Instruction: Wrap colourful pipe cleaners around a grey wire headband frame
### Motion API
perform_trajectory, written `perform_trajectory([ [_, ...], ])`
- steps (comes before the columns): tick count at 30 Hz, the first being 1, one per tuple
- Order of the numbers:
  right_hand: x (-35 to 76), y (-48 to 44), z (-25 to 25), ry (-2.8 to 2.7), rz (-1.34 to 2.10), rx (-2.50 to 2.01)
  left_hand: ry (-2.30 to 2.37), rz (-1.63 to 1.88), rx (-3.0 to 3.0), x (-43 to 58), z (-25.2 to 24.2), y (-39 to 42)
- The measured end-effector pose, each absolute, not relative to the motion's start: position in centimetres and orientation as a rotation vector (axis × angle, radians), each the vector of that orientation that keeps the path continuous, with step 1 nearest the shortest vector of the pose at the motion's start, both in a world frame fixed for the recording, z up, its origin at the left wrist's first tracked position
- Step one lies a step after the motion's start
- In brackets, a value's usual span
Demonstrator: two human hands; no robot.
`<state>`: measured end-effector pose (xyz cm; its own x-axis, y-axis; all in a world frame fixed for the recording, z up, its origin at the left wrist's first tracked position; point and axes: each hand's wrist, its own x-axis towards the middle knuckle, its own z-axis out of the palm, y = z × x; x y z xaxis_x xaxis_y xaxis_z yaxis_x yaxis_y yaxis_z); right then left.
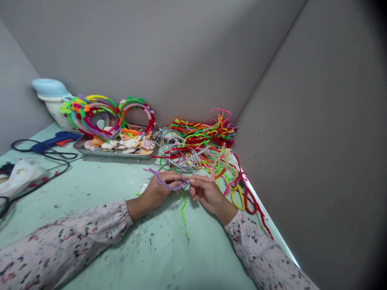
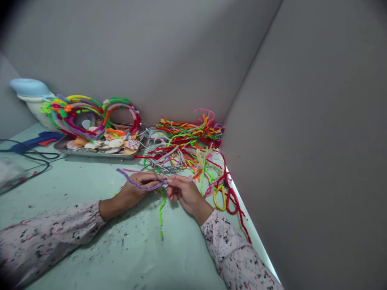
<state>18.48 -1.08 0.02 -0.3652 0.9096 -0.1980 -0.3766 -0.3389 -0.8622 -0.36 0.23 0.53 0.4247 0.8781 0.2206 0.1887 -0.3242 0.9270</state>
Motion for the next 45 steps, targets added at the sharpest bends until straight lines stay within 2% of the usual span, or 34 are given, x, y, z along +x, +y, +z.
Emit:
perform_trajectory([
  [29, 18.65, -1.02, 0.10, -0.936, 1.868, -0.851, 0.900, 1.014, 1.806, -0.21, 0.98, -0.16],
  [45, 18.21, -1.21, 0.11, -1.011, 1.824, -0.868, 0.925, 1.014, 1.587, 0.09, 1.04, -0.30],
])
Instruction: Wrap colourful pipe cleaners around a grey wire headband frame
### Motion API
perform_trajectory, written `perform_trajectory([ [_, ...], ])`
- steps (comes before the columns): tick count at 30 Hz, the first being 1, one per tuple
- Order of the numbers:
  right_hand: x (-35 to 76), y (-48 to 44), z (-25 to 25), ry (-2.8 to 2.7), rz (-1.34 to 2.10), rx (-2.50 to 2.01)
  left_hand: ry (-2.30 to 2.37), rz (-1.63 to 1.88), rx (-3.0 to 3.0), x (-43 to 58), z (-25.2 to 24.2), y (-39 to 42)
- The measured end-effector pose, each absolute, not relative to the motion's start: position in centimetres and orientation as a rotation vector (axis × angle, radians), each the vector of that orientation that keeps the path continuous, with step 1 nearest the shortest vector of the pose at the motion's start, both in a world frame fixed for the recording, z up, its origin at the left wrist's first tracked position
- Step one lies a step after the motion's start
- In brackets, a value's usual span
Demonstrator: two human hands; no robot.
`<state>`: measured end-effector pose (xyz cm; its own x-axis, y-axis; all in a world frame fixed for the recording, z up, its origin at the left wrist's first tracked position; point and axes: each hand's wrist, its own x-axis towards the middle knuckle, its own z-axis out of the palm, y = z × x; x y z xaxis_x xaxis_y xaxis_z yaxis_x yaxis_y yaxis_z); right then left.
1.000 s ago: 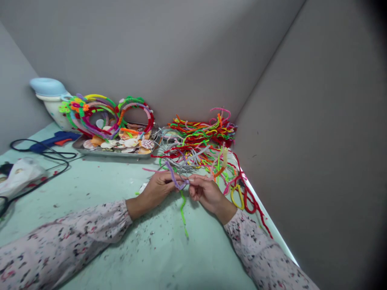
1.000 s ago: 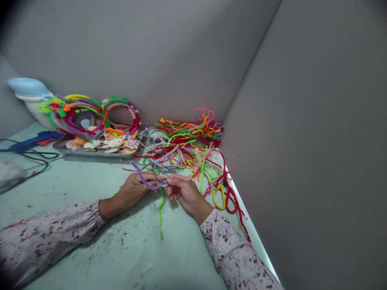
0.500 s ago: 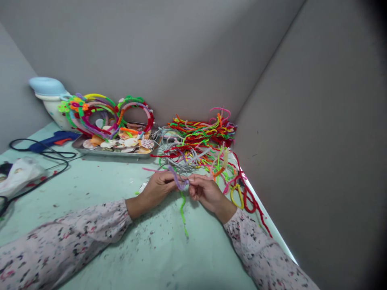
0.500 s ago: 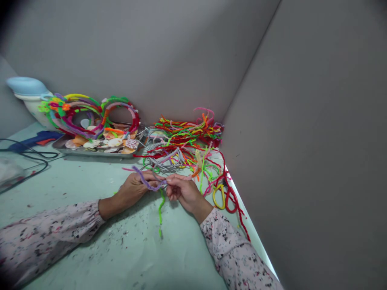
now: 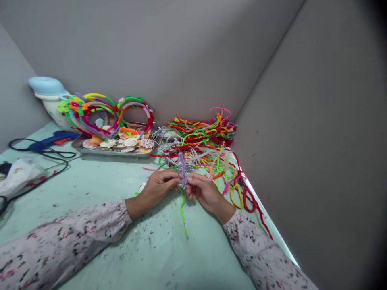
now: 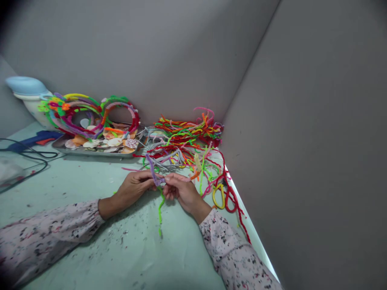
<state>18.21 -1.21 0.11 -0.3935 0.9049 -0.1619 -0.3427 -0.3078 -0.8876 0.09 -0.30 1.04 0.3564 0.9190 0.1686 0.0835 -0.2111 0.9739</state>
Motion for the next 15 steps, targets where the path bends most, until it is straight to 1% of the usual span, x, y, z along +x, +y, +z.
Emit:
perform_trajectory([
  [15, 18.11, -1.33, 0.39, -0.994, 1.823, -0.875, 0.920, 1.035, 1.634, -0.06, 1.00, -0.20],
])
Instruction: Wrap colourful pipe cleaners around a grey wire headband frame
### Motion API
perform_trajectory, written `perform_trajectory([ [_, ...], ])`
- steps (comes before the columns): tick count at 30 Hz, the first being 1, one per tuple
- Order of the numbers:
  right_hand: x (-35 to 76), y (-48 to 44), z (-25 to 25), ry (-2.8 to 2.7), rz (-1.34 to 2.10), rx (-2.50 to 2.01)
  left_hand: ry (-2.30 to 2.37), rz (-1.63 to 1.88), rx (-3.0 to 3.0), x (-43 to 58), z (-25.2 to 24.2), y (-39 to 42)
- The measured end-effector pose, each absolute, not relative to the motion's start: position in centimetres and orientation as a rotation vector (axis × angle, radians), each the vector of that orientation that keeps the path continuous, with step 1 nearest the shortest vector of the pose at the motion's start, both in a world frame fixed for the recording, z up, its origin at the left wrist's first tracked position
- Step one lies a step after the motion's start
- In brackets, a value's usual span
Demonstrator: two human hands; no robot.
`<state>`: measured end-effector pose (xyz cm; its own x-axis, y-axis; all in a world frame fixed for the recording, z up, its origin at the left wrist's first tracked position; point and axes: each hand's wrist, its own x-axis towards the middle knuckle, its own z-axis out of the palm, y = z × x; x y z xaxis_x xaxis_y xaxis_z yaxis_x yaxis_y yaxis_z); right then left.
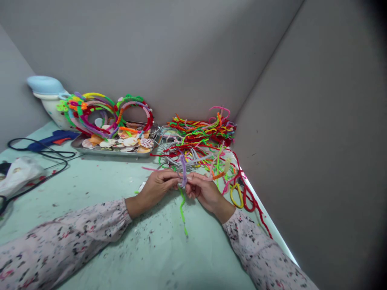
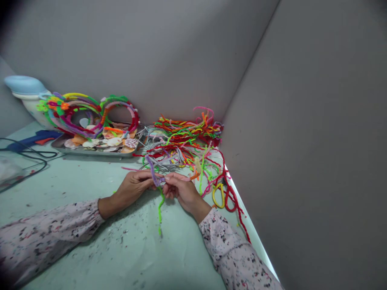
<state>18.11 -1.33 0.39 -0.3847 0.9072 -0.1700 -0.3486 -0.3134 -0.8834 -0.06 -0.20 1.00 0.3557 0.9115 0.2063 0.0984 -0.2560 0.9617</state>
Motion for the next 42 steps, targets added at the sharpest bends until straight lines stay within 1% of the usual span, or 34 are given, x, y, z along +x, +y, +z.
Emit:
perform_trajectory([
  [14, 17.6, -1.6, -0.1, -1.122, 1.709, -0.909, 0.958, 1.038, 1.524, 0.1, 1.1, -0.2],
  [21, 17.0, -2.1, 0.0, -1.221, 1.613, -1.000, 0.985, 1.037, 1.606, -0.1, 1.4, -0.2],
  [42, 16.3, -2.5, -0.3, -1.315, 1.543, -1.086, 0.991, 0.994, 1.558, -0.1, 1.0, -0.1],
])
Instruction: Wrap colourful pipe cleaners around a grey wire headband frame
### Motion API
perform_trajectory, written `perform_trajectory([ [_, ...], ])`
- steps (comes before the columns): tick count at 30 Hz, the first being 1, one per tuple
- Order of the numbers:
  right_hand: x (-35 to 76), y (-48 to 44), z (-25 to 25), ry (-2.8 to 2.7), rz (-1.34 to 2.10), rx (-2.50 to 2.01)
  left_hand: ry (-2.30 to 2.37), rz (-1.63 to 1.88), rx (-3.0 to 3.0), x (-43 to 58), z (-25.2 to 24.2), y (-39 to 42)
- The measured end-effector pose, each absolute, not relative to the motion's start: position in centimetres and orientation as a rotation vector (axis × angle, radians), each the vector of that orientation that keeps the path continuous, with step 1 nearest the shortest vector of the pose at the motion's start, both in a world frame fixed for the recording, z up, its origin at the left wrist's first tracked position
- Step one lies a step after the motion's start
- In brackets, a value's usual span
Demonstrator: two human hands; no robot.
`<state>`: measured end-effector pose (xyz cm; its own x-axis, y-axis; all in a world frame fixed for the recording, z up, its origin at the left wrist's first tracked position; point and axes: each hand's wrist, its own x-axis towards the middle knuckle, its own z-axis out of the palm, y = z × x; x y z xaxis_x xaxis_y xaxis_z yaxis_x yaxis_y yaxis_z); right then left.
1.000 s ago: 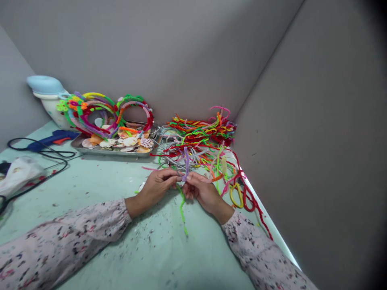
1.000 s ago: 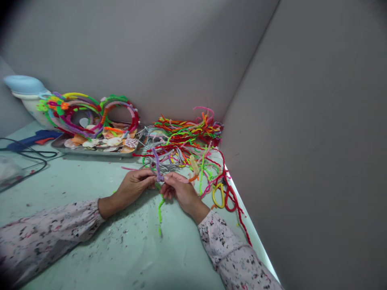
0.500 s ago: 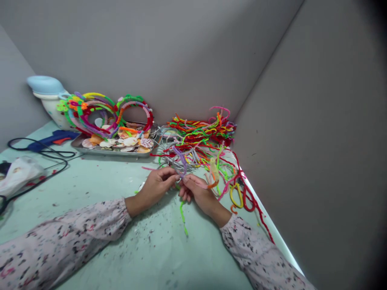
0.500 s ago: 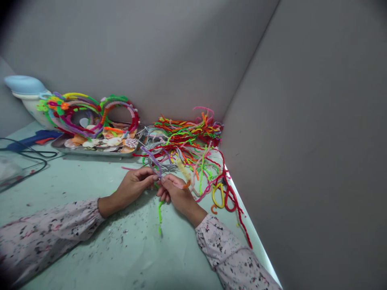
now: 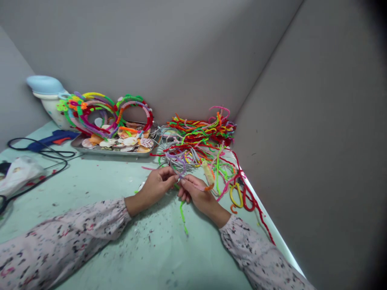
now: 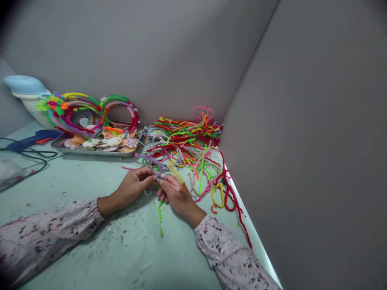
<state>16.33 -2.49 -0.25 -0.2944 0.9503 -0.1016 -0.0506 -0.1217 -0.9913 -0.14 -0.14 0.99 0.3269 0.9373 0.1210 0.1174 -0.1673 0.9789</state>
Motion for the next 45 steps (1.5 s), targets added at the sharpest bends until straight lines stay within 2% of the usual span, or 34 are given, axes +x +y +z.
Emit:
perform_trajectory([
  [27, 16.8, -2.7, -1.2, -1.500, 1.403, -1.111, 1.075, 0.989, 1.477, -0.2, 0.3, 0.4],
  [45, 16.8, -2.6, -0.9, -1.507, 1.403, -1.099, 1.069, 0.941, 1.655, -0.1, 0.4, 0.3],
])
